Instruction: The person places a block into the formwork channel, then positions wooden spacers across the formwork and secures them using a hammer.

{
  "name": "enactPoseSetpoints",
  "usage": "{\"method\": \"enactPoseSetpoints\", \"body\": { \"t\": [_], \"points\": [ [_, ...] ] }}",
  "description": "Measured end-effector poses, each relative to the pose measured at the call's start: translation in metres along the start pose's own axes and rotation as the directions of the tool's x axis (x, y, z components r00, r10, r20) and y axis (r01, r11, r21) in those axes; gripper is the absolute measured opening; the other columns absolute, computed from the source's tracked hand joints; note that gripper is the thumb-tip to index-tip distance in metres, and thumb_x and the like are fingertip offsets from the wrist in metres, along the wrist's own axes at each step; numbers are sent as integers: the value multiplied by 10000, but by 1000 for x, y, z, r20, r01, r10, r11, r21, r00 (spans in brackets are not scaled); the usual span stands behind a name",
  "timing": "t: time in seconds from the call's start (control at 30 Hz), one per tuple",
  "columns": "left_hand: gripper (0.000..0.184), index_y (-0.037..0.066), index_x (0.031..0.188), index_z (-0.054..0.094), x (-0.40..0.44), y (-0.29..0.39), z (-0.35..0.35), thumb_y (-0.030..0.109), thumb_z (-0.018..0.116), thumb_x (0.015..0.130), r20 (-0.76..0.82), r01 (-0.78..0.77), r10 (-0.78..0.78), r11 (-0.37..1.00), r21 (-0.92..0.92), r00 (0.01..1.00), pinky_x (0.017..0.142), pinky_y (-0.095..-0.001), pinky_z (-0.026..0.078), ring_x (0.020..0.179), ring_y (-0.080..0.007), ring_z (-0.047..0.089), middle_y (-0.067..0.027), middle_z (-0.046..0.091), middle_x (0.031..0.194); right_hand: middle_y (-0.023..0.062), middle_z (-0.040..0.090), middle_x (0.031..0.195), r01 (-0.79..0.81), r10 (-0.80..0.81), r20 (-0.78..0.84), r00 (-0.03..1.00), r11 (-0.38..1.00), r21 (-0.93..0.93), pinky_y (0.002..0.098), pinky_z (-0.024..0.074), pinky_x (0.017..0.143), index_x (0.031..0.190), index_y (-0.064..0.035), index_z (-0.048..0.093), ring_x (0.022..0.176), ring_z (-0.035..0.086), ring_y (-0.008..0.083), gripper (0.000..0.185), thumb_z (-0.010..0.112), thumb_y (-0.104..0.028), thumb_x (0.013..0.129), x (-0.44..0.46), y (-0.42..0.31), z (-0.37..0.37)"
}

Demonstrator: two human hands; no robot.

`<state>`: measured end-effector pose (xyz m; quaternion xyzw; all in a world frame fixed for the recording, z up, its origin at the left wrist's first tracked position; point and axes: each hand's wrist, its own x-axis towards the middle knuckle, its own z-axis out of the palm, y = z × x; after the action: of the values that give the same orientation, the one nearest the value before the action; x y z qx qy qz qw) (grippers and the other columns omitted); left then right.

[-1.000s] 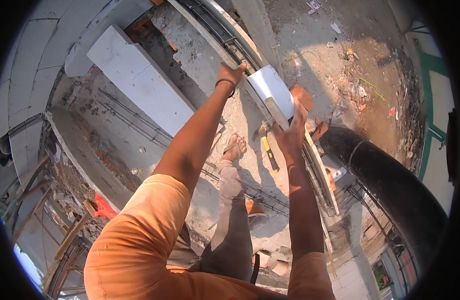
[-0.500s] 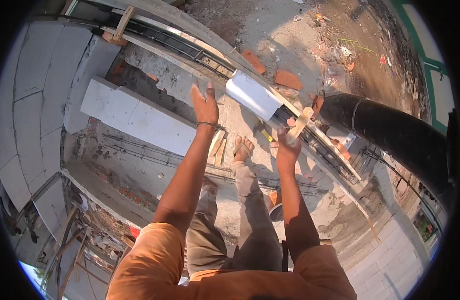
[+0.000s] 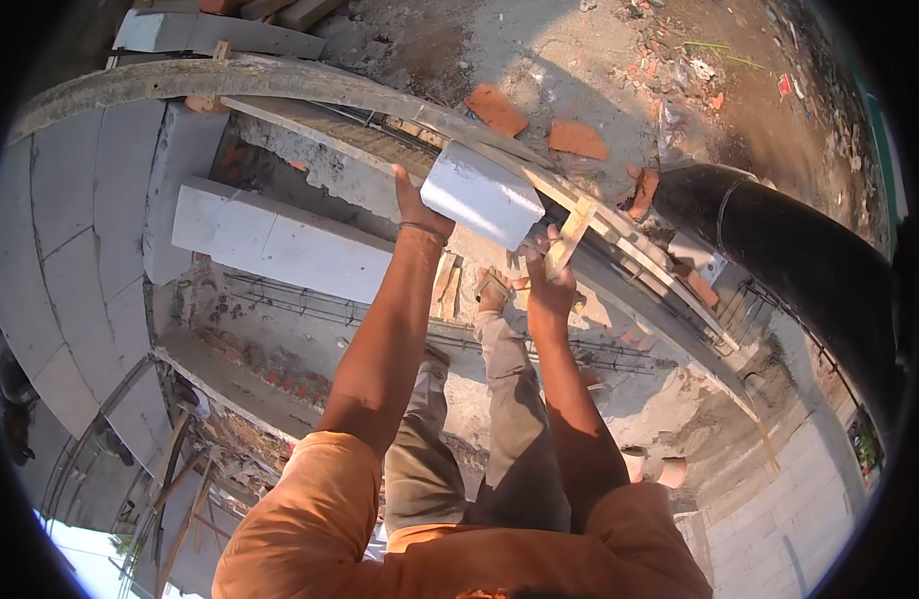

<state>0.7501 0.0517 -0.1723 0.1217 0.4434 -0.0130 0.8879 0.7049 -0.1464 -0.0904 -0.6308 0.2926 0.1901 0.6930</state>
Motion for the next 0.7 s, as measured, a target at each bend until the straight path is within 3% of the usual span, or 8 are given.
{"method": "enactPoseSetpoints", "body": {
  "t": [0.13,0.23,0.3,0.33,0.37,0.43,0.57,0.7],
  "points": [
    [1032,-44,1388,378,17,-10,-24,796,432,790,0,-104,104,991,80,995,1061,-442,345,1228,-340,481,-174,482,1373,91,544,1217,-60,60,-2,998,998,30,210,518,572,1400,32,389,1030,558,142,638,666,-227,888,5,-10,11],
    [1031,-50,1428,269,44,-7,-48,737,510,806,-123,-228,237,970,85,964,970,-468,428,1172,-362,525,-216,485,1339,70,575,1131,131,-138,-153,979,990,-55,341,483,819,1286,23,501,1007,560,188,480,648,-225,903,32,25,-24],
    [1050,-26,1460,155,98,-4,-97,699,552,812,-111,-174,176,984,20,978,865,-493,508,1137,-387,548,-276,466,1307,122,583,1132,284,-513,-111,851,627,-726,428,382,952,1211,14,549,1042,533,286,423,655,-232,884,43,30,-69],
    [1037,-28,1460,160,112,1,-108,695,538,820,-86,-152,152,988,4,985,892,-495,507,1162,-385,535,-266,401,1367,188,566,1151,192,-476,-121,871,558,-808,469,337,996,1150,10,582,1091,485,368,400,658,-262,867,40,28,-85],
    [1002,-18,1432,220,116,0,-104,715,513,815,-96,-177,177,984,10,980,908,-498,490,1165,-379,530,-251,422,1357,195,564,1148,245,-634,9,773,286,-927,477,343,989,1062,26,594,1092,490,376,409,647,-330,868,46,47,-111],
    [952,3,1376,339,111,-6,-95,755,463,805,-122,-302,307,952,61,944,941,-505,455,1171,-366,518,-219,463,1337,217,563,1150,318,-656,183,732,91,-944,487,355,967,972,37,602,1081,498,395,453,617,-405,872,54,67,-139],
    [932,62,1305,517,89,-7,-65,823,372,787,36,-370,368,922,116,929,994,-533,398,1192,-348,494,-165,517,1320,145,559,770,366,-563,129,816,331,-869,464,393,807,770,-16,574,812,542,349,410,635,-414,848,63,71,-140],
    [944,176,1397,418,83,-9,-53,864,298,762,198,-336,308,934,124,930,1060,-579,313,1309,-350,378,-131,395,1436,129,569,766,312,-584,141,799,203,-928,439,395,793,759,-38,565,815,551,325,372,678,-388,817,63,78,-144]
  ]
}}
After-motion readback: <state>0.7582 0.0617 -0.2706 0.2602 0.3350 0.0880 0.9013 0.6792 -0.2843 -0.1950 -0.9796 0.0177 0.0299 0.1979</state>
